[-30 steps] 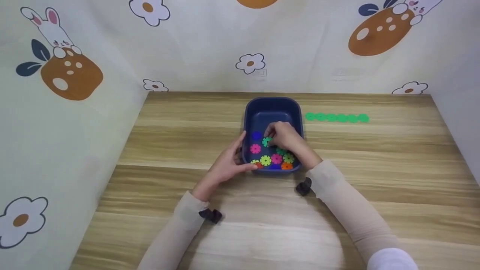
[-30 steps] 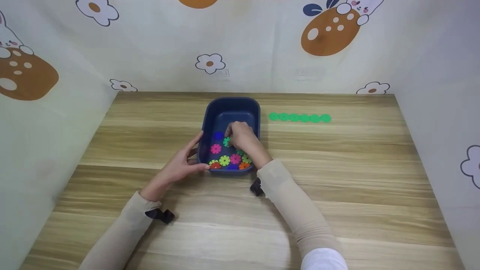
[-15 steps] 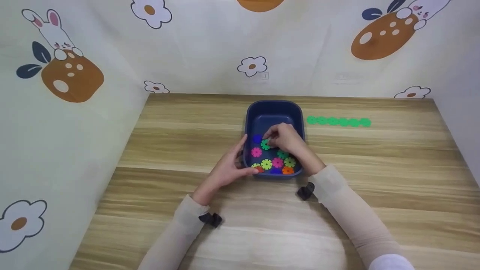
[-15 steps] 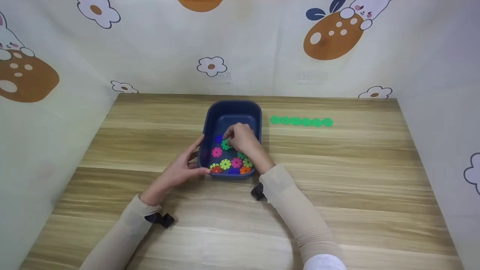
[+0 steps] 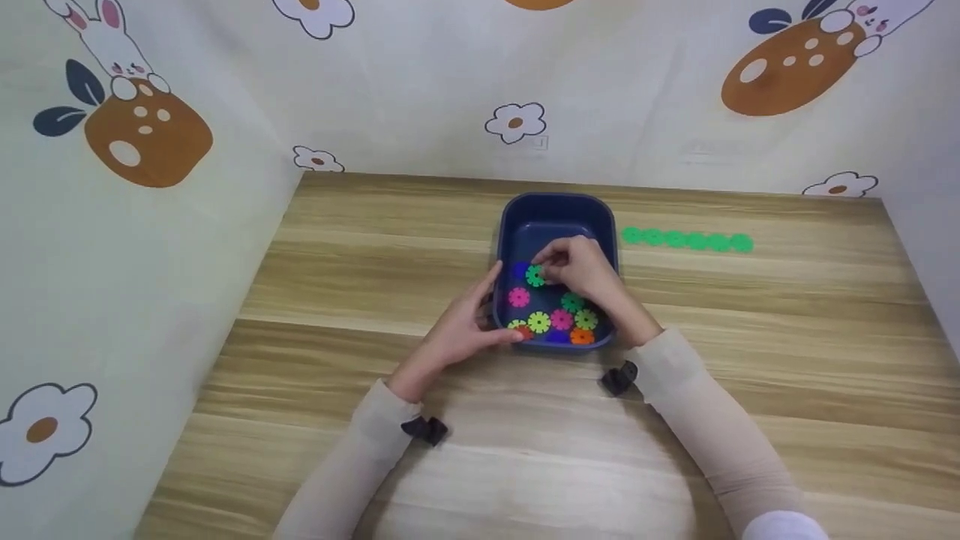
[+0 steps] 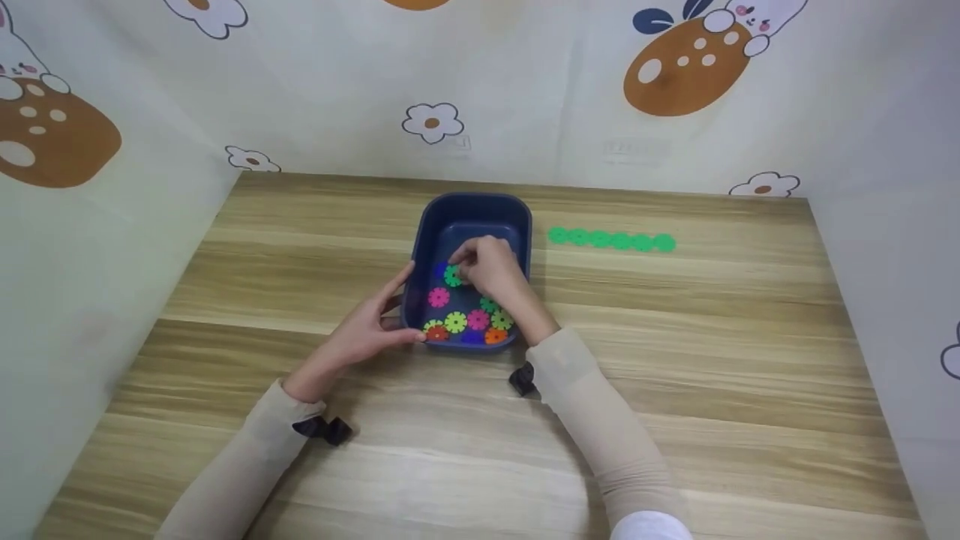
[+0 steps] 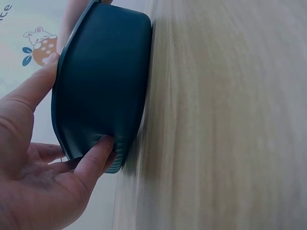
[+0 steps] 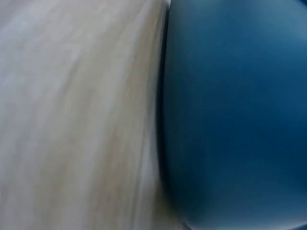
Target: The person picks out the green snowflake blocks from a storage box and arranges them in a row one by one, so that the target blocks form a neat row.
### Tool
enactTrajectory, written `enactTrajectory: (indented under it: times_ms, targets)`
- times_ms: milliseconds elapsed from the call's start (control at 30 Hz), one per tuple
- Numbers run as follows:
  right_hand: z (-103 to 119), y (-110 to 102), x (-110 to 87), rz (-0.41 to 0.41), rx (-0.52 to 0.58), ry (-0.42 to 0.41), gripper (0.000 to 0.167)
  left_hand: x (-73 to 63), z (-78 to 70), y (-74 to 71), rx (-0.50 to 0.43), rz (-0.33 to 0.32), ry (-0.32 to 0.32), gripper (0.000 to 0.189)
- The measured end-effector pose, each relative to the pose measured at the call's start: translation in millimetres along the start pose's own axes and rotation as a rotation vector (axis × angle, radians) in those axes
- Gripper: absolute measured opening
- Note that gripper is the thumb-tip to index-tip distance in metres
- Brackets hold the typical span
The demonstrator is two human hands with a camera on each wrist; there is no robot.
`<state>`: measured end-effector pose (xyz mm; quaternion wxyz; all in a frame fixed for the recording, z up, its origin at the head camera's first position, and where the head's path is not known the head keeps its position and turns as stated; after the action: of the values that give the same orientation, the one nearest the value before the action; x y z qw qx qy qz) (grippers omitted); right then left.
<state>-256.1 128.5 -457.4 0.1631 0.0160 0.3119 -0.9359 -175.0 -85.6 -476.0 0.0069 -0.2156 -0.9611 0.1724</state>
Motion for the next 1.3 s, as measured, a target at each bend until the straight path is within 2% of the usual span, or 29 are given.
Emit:
enactTrajectory:
  times_ms: [200, 667, 900, 1133, 1300]
  targets:
    - [2.4, -3.2, -0.8, -0.037, 0.0, -0.023, 0.011, 0.4, -2.0, -0.7, 0.017, 0.001, 0.006, 0.104]
    - [6.4, -7.1, -2.9, -0.06, 0.021, -0.048, 0.012, -1.4, -1.4, 0.4, 0.039, -0.006, 0.001, 0.103]
    - [11.6, -11.3, -4.3, -0.082, 0.015, -0.054, 0.012, -1.3, -0.3, -0.1, 0.02, -0.012, 0.012, 0.103]
    - [14.4, -14.3, -5.3, -0.101, 0.025, -0.064, 0.013, 0.0, 2.9, 0.3, -0.041, 0.002, 0.022, 0.105]
    - [15.7, -17.7, -6.9, -0.112, 0.023, -0.054, 0.012, -0.2, 3.2, 0.5, -0.031, -0.004, 0.026, 0.103]
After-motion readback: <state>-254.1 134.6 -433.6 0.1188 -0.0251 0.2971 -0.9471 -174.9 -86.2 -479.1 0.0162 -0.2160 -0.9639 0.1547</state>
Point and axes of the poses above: each hand's wrist, its own x-axis towards the middle knuckle, its own y-axis out of the palm, z = x × y, the point moved 1 cm from there along x, towards the middle knuckle, and after that the axes turned 2 degrees about y, right-handed, at the moved point
